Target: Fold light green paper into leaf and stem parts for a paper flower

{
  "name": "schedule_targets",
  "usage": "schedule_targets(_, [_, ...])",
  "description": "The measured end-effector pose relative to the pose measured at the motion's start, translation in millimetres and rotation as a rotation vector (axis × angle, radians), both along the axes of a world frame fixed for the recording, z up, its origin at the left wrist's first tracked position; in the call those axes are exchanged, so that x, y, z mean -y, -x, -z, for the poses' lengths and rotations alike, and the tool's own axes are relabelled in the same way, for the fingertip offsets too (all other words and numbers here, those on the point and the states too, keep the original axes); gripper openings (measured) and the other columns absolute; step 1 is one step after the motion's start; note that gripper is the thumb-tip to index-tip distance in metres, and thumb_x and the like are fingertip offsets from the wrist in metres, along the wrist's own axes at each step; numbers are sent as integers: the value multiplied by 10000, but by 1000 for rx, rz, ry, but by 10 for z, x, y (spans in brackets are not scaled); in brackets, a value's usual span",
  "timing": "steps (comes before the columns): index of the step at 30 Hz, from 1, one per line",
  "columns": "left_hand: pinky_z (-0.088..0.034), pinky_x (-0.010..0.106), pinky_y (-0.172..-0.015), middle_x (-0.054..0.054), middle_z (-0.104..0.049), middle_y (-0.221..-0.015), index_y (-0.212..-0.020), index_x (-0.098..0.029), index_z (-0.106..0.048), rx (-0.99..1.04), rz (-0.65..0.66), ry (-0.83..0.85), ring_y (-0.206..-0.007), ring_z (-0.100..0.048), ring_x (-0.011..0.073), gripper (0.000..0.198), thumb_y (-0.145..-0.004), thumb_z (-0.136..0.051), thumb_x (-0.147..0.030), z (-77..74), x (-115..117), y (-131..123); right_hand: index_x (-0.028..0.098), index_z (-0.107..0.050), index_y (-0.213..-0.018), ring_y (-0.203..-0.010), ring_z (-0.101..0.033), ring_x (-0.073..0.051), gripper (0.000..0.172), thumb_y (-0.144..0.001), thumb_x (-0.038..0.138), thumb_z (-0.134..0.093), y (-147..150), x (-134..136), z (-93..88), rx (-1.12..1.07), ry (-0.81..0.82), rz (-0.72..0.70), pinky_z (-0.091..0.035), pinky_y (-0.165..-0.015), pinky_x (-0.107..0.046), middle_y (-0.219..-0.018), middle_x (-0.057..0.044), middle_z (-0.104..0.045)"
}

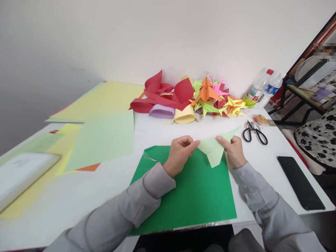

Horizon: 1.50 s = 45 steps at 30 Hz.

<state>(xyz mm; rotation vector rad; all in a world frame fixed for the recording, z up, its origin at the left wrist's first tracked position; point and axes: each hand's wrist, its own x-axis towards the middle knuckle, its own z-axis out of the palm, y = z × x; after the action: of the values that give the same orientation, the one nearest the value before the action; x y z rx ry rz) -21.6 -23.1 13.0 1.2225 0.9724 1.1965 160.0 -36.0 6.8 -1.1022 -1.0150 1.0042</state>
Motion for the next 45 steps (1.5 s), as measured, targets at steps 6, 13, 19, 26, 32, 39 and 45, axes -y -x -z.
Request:
schedule_targets(6, [-358, 221, -499, -43, -458, -576, -646, -176, -507, -84, 17, -256, -511, -411, 76, 246, -741, -674, -330, -43, 104, -45, 190, -500, -494, -499, -405, -111, 369, -755, 369, -689, 61, 103, -93, 505, -198, 195, -329, -499, -271, -508, 28, -465])
schedule_targets(13, [-517, 315, -741, 66, -609, -874, -931, -163, -576, -114, 206, -438, -792, -596, 174, 378, -664, -778, -341, 22, 212, -127, 207, -457, -531, -518, -375, -135, 345, -859, 243, -559, 22, 175, -74, 1255, -780, 389, -258, -549, -315, -498, 14, -431])
schedule_targets(19, [-504, 330, -762, 79, -579, -938, -1034, -177, -534, -167, 87, -663, -857, -562, 189, 490, -682, -756, -435, 61, 286, -174, 204, -480, -558, -544, -317, -164, 350, -898, 151, -420, 41, 241, -147, 1554, -982, 372, -211, -562, -337, -503, -3, -406])
schedule_targets(26, [-464, 288, -678, 43, -549, -799, -867, -175, -561, -299, -80, -744, -740, -523, 158, 191, -803, -651, -331, 3, 328, -173, 205, -490, -572, -565, -325, -171, 315, -880, 146, -458, 106, 256, -162, 1570, -969, 332, -223, -567, -331, -517, -5, -427])
schedule_targets(32, [-470, 295, -717, 62, -617, -812, -839, -166, -630, -200, -89, -603, -774, -578, 168, 88, -842, -565, -225, -2, 285, -173, 209, -502, -590, -587, -367, -167, 251, -832, 147, -527, 93, 213, -130, 1577, -938, 318, -264, -593, -326, -533, 1, -466])
schedule_targets(39, [-492, 271, -627, 28, -664, -698, -720, -149, -706, -6, -68, -191, -650, -595, 149, 158, -749, -648, -293, -23, 151, -136, 187, -600, -872, -750, -538, -176, 56, -831, 154, -580, 111, 175, -127, 1491, -884, 291, -359, -710, -337, -771, -45, -656])
schedule_targets(45, [-552, 311, -634, 36, -724, -723, -768, -136, -743, 135, -130, 83, -610, -640, 164, 222, -627, -749, -308, 1, 129, -173, 206, -607, -918, -793, -575, -174, 128, -834, 110, -602, 97, 162, -106, 1439, -961, 252, -383, -722, -332, -840, -48, -689])
